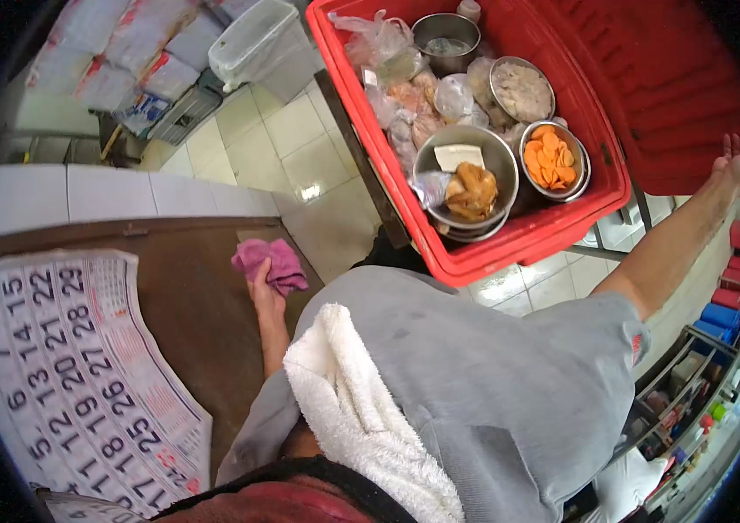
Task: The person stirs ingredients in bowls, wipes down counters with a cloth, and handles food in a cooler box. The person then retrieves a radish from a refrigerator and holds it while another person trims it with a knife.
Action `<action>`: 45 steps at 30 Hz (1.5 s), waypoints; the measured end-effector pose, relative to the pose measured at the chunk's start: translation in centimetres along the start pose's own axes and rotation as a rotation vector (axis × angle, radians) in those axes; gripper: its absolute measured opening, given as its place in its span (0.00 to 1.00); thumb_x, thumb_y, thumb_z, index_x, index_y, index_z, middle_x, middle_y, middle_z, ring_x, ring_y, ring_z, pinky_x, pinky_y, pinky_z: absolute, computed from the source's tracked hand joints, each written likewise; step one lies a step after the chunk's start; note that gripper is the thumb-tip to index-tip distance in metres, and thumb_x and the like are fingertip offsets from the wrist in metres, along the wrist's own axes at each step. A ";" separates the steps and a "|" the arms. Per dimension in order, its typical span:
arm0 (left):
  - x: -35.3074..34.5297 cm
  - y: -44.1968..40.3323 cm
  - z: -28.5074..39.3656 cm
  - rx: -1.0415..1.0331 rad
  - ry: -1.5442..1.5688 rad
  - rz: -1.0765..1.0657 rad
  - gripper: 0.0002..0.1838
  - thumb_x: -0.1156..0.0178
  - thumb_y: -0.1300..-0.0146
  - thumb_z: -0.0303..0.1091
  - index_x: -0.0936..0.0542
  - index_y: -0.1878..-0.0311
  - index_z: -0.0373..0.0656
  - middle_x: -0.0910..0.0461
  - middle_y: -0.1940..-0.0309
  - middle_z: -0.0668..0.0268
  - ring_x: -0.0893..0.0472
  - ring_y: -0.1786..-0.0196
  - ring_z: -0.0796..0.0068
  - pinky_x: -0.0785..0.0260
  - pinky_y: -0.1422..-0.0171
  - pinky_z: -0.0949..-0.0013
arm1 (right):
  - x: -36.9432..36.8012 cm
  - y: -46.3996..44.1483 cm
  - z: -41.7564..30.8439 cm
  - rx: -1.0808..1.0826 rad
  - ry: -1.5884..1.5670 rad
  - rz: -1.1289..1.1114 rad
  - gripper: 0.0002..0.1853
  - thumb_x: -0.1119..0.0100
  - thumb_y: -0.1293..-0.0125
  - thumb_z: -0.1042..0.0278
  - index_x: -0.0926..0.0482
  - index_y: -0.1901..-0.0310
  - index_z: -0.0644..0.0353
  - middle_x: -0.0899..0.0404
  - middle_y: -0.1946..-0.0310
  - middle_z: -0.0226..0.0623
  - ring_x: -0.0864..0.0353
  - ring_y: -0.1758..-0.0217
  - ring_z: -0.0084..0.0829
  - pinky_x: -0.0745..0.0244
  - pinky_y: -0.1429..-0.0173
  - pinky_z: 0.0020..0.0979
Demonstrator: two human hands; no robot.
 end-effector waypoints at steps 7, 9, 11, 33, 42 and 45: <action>-4.0 -7.4 3.0 0.094 -0.046 -0.016 0.26 0.38 0.47 0.23 0.33 0.43 0.43 0.26 0.52 0.62 0.24 0.50 0.64 0.28 0.46 0.60 | -1.7 1.3 1.4 0.027 0.351 -0.039 0.48 0.59 0.30 0.67 0.96 0.42 0.50 0.39 0.45 0.71 0.25 0.50 0.58 0.22 0.49 0.49; -5.1 -10.4 3.3 0.093 -0.094 -0.029 0.27 0.38 0.47 0.23 0.33 0.43 0.43 0.26 0.52 0.62 0.24 0.50 0.64 0.28 0.47 0.60 | -2.6 2.7 0.9 0.019 0.354 -0.015 0.47 0.60 0.29 0.67 0.96 0.41 0.50 0.39 0.45 0.72 0.26 0.50 0.58 0.22 0.48 0.49; -5.8 -13.4 3.4 0.096 -0.137 -0.047 0.27 0.38 0.47 0.23 0.33 0.43 0.43 0.27 0.52 0.62 0.24 0.49 0.64 0.28 0.47 0.61 | -2.7 3.5 0.4 -0.022 0.353 0.066 0.44 0.61 0.30 0.71 0.92 0.39 0.53 0.38 0.47 0.74 0.26 0.49 0.59 0.23 0.48 0.52; -19.0 -45.2 14.0 0.210 -0.304 -0.429 0.26 0.39 0.44 0.25 0.34 0.42 0.42 0.26 0.52 0.59 0.23 0.51 0.61 0.25 0.50 0.59 | -23.3 31.1 -1.7 -0.162 0.641 -0.336 0.21 0.40 0.38 0.67 0.27 0.42 0.55 0.23 0.55 0.30 0.23 0.58 0.20 0.28 0.56 0.19; -30.1 -48.3 11.1 0.282 -0.452 -0.579 0.27 0.39 0.45 0.24 0.34 0.42 0.41 0.27 0.50 0.59 0.24 0.50 0.62 0.26 0.50 0.61 | -26.7 33.6 7.7 -0.259 0.710 -0.514 0.22 0.38 0.39 0.65 0.28 0.42 0.54 0.26 0.52 0.33 0.26 0.51 0.22 0.30 0.49 0.24; -33.1 -50.5 10.6 0.262 -0.498 -0.628 0.28 0.38 0.46 0.23 0.34 0.42 0.40 0.26 0.52 0.60 0.24 0.50 0.64 0.28 0.47 0.62 | -28.7 35.9 10.2 -0.341 0.805 -0.550 0.23 0.38 0.40 0.67 0.28 0.42 0.54 0.27 0.52 0.32 0.26 0.54 0.23 0.30 0.50 0.24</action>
Point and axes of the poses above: each hand's wrist, its own y-axis away from the middle knuckle, its own x-axis out of the back of the hand, z = x × y, the point moved 7 cm from there along -y, towards the middle knuckle
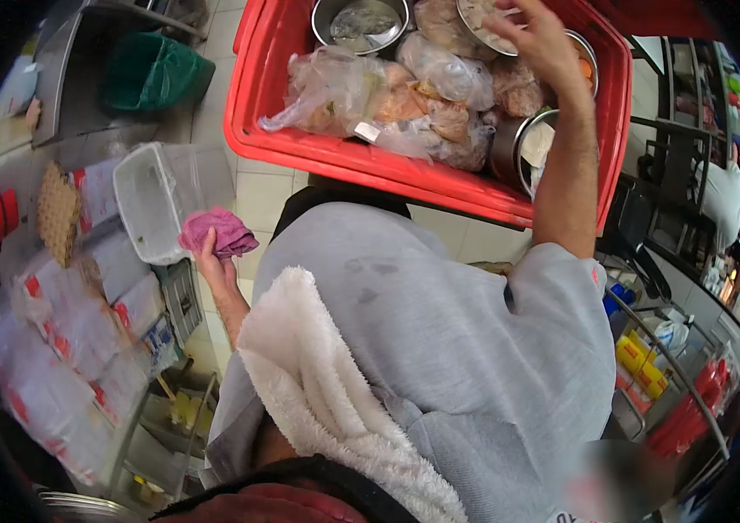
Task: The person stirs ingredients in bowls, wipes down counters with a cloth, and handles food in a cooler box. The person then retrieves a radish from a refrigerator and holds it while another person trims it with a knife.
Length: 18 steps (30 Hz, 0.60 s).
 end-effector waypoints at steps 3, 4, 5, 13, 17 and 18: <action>-1.1 -3.0 0.9 0.056 0.007 -0.079 0.28 0.38 0.47 0.22 0.34 0.42 0.39 0.26 0.51 0.60 0.24 0.50 0.64 0.28 0.46 0.62 | -3.2 0.3 -2.2 0.075 0.128 -0.025 0.24 0.38 0.41 0.68 0.28 0.42 0.54 0.27 0.53 0.34 0.26 0.56 0.23 0.29 0.53 0.24; -1.3 -4.0 1.4 0.043 -0.017 -0.080 0.28 0.38 0.47 0.21 0.34 0.42 0.39 0.26 0.51 0.60 0.24 0.50 0.64 0.29 0.46 0.63 | -4.5 0.7 -2.1 -0.028 0.077 -0.025 0.24 0.36 0.43 0.67 0.27 0.43 0.54 0.27 0.56 0.34 0.27 0.59 0.23 0.29 0.55 0.25; -1.6 -5.3 1.9 0.040 -0.023 -0.099 0.28 0.38 0.47 0.21 0.34 0.42 0.39 0.26 0.51 0.60 0.24 0.50 0.64 0.29 0.46 0.63 | -5.8 1.0 -1.6 -0.133 0.023 -0.024 0.25 0.35 0.45 0.67 0.27 0.44 0.55 0.26 0.58 0.33 0.28 0.63 0.24 0.29 0.58 0.26; -2.9 -15.8 10.2 -0.026 -0.218 -0.309 0.29 0.35 0.51 0.21 0.31 0.43 0.38 0.25 0.52 0.61 0.25 0.49 0.66 0.33 0.42 0.64 | -16.1 1.6 -5.7 -0.267 0.072 -0.078 0.37 0.30 0.51 0.64 0.34 0.37 0.53 0.31 0.45 0.43 0.30 0.48 0.32 0.32 0.44 0.31; -5.4 -19.4 16.7 -0.117 -0.271 -0.397 0.31 0.33 0.53 0.22 0.32 0.43 0.39 0.25 0.51 0.63 0.25 0.49 0.68 0.35 0.40 0.66 | -23.7 0.0 -8.6 -0.075 0.356 -0.098 0.45 0.28 0.54 0.52 0.40 0.33 0.47 0.43 0.37 0.46 0.38 0.38 0.38 0.37 0.36 0.35; -5.9 -20.9 17.6 -0.133 -0.299 -0.456 0.32 0.34 0.53 0.21 0.32 0.42 0.40 0.25 0.51 0.63 0.25 0.48 0.69 0.35 0.40 0.65 | -24.6 -0.3 -8.9 -0.089 0.367 -0.078 0.45 0.28 0.54 0.52 0.40 0.33 0.47 0.43 0.37 0.46 0.38 0.38 0.38 0.37 0.36 0.35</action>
Point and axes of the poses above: each hand's wrist, its own y-axis away from the middle knuckle, its own x-axis out of the back of the hand, z = x × y, the point moved 7 cm from there along -y, towards the middle knuckle
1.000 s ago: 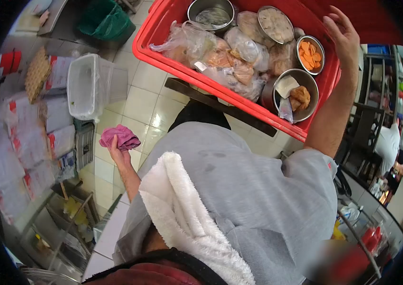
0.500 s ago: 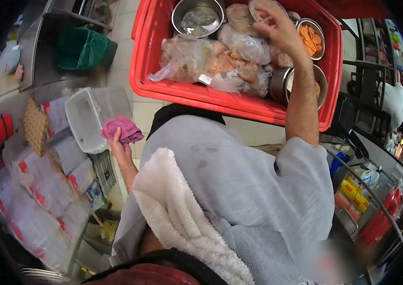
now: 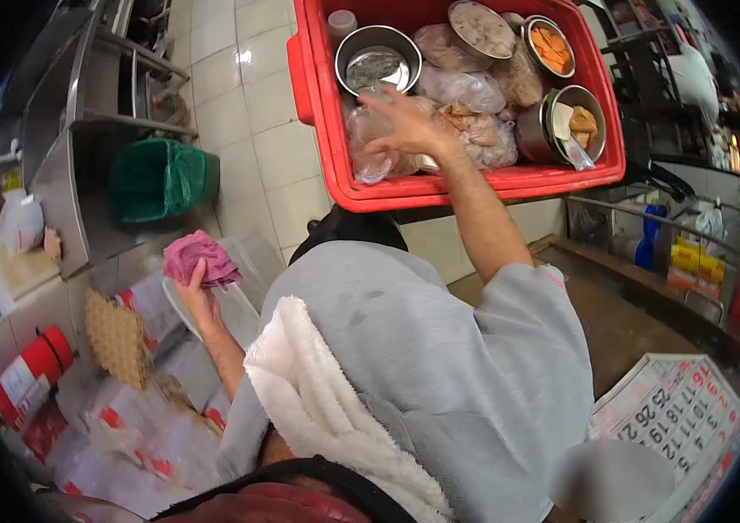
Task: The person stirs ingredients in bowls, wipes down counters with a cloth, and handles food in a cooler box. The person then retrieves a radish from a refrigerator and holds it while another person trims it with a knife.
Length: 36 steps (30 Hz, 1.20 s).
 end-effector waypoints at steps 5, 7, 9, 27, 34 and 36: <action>-2.2 -6.3 2.1 -0.051 0.043 -0.077 0.31 0.35 0.52 0.20 0.32 0.42 0.40 0.25 0.50 0.63 0.25 0.48 0.69 0.34 0.41 0.65 | 0.3 -1.6 5.0 -0.433 -0.424 0.163 0.42 0.32 0.50 0.51 0.39 0.35 0.56 0.28 0.46 0.51 0.30 0.41 0.46 0.34 0.39 0.37; -4.1 -7.6 1.8 -0.051 0.082 -0.105 0.30 0.35 0.51 0.19 0.32 0.42 0.40 0.26 0.50 0.63 0.25 0.48 0.69 0.34 0.41 0.65 | 0.6 -2.2 12.3 -0.582 -0.597 0.439 0.41 0.34 0.47 0.53 0.40 0.35 0.61 0.25 0.51 0.48 0.22 0.52 0.44 0.25 0.53 0.37; -6.2 -9.0 0.8 0.019 0.100 -0.193 0.30 0.36 0.51 0.19 0.33 0.42 0.40 0.26 0.50 0.63 0.26 0.48 0.69 0.34 0.41 0.65 | 2.7 -1.3 14.8 -0.864 -0.972 0.754 0.34 0.43 0.38 0.60 0.45 0.34 0.62 0.28 0.49 0.45 0.22 0.59 0.43 0.22 0.60 0.36; -22.9 -24.3 4.6 0.118 -0.128 -0.553 0.29 0.38 0.49 0.21 0.34 0.42 0.37 0.26 0.50 0.61 0.26 0.47 0.65 0.36 0.39 0.64 | 0.8 0.2 25.1 -0.959 -1.614 1.685 0.23 0.52 0.47 0.88 0.37 0.47 0.73 0.31 0.51 0.54 0.24 0.58 0.52 0.19 0.66 0.47; -26.0 -27.7 2.3 0.222 -0.164 -0.639 0.29 0.37 0.50 0.22 0.33 0.43 0.38 0.26 0.53 0.63 0.25 0.50 0.67 0.33 0.44 0.65 | -8.5 9.2 17.4 -1.031 -1.916 2.024 0.25 0.54 0.49 0.88 0.40 0.45 0.74 0.37 0.46 0.56 0.28 0.54 0.57 0.20 0.61 0.52; -26.5 -29.4 1.2 0.247 -0.165 -0.672 0.29 0.37 0.51 0.22 0.33 0.43 0.38 0.26 0.53 0.62 0.25 0.50 0.67 0.33 0.43 0.65 | -9.3 10.8 15.2 -1.134 -1.724 2.195 0.26 0.55 0.50 0.89 0.40 0.45 0.74 0.36 0.47 0.56 0.27 0.57 0.57 0.19 0.62 0.51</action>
Point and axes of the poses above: each hand's wrist, its own y-axis away from the middle knuckle, its own x-axis out of the back of the hand, z = x × y, the point moved 7 cm from there along -y, towards the middle knuckle
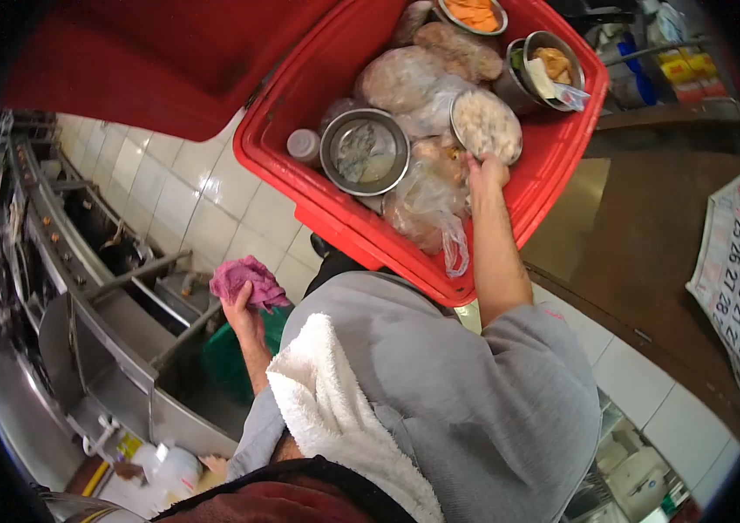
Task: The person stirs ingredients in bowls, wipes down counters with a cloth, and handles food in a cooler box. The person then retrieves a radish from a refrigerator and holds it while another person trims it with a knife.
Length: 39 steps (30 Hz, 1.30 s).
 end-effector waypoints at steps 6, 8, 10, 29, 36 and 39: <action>0.1 -4.6 1.6 -0.001 -0.073 -0.042 0.30 0.35 0.52 0.23 0.32 0.44 0.38 0.25 0.53 0.61 0.25 0.50 0.66 0.34 0.41 0.63 | 3.2 -1.6 0.1 0.122 -0.050 0.242 0.26 0.55 0.53 0.90 0.39 0.47 0.73 0.36 0.48 0.58 0.25 0.64 0.57 0.19 0.68 0.50; -0.1 -5.7 2.2 -0.015 -0.073 -0.059 0.29 0.35 0.52 0.23 0.33 0.43 0.38 0.25 0.53 0.61 0.25 0.50 0.65 0.34 0.41 0.64 | 3.3 -2.7 0.1 0.147 -0.033 0.244 0.24 0.54 0.53 0.90 0.38 0.50 0.74 0.36 0.49 0.58 0.25 0.64 0.57 0.19 0.71 0.51; -0.5 -6.4 2.6 -0.019 -0.085 -0.070 0.29 0.36 0.52 0.23 0.33 0.43 0.38 0.25 0.53 0.61 0.25 0.50 0.65 0.34 0.42 0.64 | 3.0 -3.3 -0.2 0.162 -0.044 0.217 0.25 0.55 0.50 0.90 0.41 0.47 0.74 0.38 0.48 0.59 0.26 0.62 0.60 0.18 0.68 0.52; -4.0 -6.7 2.3 0.025 -0.141 -0.112 0.30 0.35 0.54 0.20 0.32 0.45 0.37 0.25 0.53 0.61 0.24 0.51 0.66 0.33 0.42 0.65 | -21.9 3.4 7.6 1.015 1.713 -0.252 0.37 0.29 0.56 0.54 0.32 0.45 0.62 0.35 0.44 0.51 0.39 0.39 0.53 0.41 0.38 0.45; -1.5 -5.7 0.8 0.021 -0.094 0.025 0.30 0.36 0.53 0.20 0.33 0.44 0.37 0.25 0.52 0.61 0.24 0.50 0.66 0.33 0.42 0.64 | -22.5 -2.4 7.4 0.927 1.862 -0.511 0.22 0.37 0.48 0.51 0.20 0.58 0.61 0.20 0.61 0.49 0.20 0.58 0.49 0.27 0.56 0.45; -1.7 -5.2 0.9 0.052 -0.116 0.049 0.31 0.35 0.53 0.19 0.33 0.43 0.37 0.26 0.52 0.60 0.24 0.50 0.66 0.33 0.42 0.64 | -25.6 -3.8 4.9 1.074 1.579 -0.682 0.16 0.43 0.44 0.55 0.20 0.69 0.62 0.20 0.68 0.49 0.21 0.61 0.49 0.27 0.55 0.44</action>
Point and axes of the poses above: each hand's wrist, its own y-axis away from the middle knuckle, its own x-axis out of the back of the hand, z = x × y, the point moved 7 cm from there along -y, towards the middle knuckle
